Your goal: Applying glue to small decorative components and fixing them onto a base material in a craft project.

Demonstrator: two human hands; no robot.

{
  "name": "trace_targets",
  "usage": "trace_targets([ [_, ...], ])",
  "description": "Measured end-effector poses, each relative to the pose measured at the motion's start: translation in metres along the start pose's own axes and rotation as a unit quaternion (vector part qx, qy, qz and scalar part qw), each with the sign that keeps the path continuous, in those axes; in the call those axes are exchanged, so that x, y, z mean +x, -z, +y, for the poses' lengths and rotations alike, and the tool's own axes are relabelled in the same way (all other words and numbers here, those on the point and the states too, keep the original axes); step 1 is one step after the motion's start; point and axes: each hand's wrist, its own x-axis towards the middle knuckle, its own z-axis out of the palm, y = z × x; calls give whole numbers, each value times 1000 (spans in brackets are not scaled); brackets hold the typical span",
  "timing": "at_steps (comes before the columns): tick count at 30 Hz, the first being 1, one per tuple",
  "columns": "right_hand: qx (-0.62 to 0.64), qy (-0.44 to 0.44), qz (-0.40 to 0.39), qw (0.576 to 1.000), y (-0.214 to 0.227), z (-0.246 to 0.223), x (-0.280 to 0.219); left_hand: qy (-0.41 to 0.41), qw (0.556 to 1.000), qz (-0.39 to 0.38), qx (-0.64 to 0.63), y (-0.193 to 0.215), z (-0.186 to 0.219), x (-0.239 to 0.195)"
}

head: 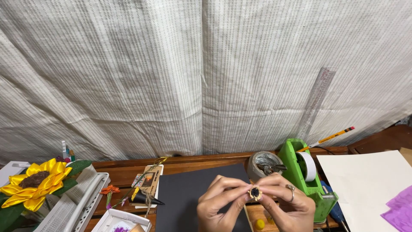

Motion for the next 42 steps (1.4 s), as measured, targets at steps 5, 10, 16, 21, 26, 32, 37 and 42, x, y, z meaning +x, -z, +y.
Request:
trace_targets([
  [5,2,14,14,1000,-4,-3,-1,-14,999,45,9,-9,5,-2],
  [10,-21,32,11,999,-6,-1,1,-6,999,36,12,-6,-2,-4],
  [16,-31,-34,13,999,-15,-13,-2,68,994,80,9,-9,-2,-8],
  [21,-51,-54,-8,997,-4,-9,3,196,971,60,-122,-9,-11,-15],
  [26,76,-134,-6,988,1,6,-1,239,956,47,-166,-8,-16,-15],
  [32,120,-173,5,978,2,11,-2,246,958,16,-150,-5,-12,-12],
  [37,113,-175,9,978,4,12,0,178,980,-13,-86,-6,-10,-10],
  [42,112,-190,-36,975,10,14,1,126,990,17,-62,-6,-17,-14],
])
